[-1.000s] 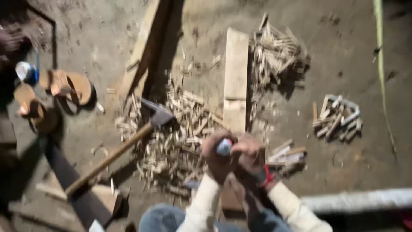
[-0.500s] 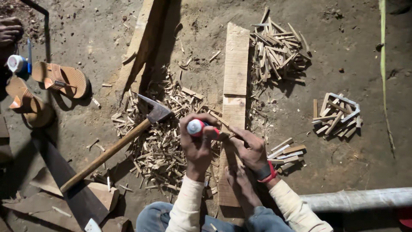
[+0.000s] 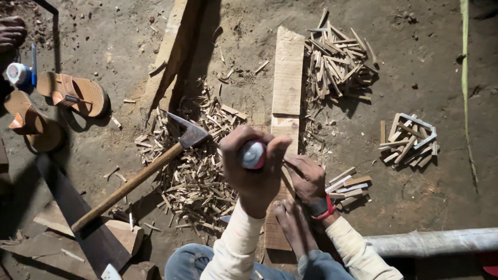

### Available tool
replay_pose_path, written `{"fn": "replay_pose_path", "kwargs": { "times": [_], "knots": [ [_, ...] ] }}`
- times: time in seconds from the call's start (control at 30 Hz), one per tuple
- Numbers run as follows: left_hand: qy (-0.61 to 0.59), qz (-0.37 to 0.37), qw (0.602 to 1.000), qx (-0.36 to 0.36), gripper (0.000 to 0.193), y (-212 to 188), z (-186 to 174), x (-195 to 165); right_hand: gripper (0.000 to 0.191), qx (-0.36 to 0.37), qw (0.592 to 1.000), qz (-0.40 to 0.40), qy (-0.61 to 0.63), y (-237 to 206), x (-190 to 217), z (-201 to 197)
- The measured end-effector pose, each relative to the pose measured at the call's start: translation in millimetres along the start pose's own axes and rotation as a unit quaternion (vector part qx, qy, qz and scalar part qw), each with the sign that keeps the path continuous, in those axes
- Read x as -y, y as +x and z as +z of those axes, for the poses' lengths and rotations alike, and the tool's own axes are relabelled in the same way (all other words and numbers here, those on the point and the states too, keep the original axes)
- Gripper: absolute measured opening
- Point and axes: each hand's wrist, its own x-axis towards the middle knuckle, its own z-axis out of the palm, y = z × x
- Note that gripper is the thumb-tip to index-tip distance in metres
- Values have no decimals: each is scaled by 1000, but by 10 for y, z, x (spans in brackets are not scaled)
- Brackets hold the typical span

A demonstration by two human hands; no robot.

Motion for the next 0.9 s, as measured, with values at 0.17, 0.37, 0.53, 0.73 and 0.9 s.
{"fn": "replay_pose_path", "kwargs": {
  "times": [0.17, 0.37, 0.53, 0.73, 0.9],
  "knots": [
    [-1, -13, 1000, 19, 41, 2, 80, -13, 29, -4, 1000, 14, -9, -24, -4, -11],
    [14, -7, 1000, 22, 43, 13, 82, -11, 27, 5, 1000, -2, 3, -4, 30, -29],
    [-9, -29, 999, 16, 42, 31, 90, -35, 23, 21, 999, -34, 27, 23, 80, -77],
    [61, 9, 998, 18, 43, 46, 82, -51, 21, 50, 998, -29, 34, 32, 56, -103],
    [13, 3, 999, 33, 44, 37, 93, -43, 20, 55, 997, -33, 36, 18, 19, -111]
  ]
}}
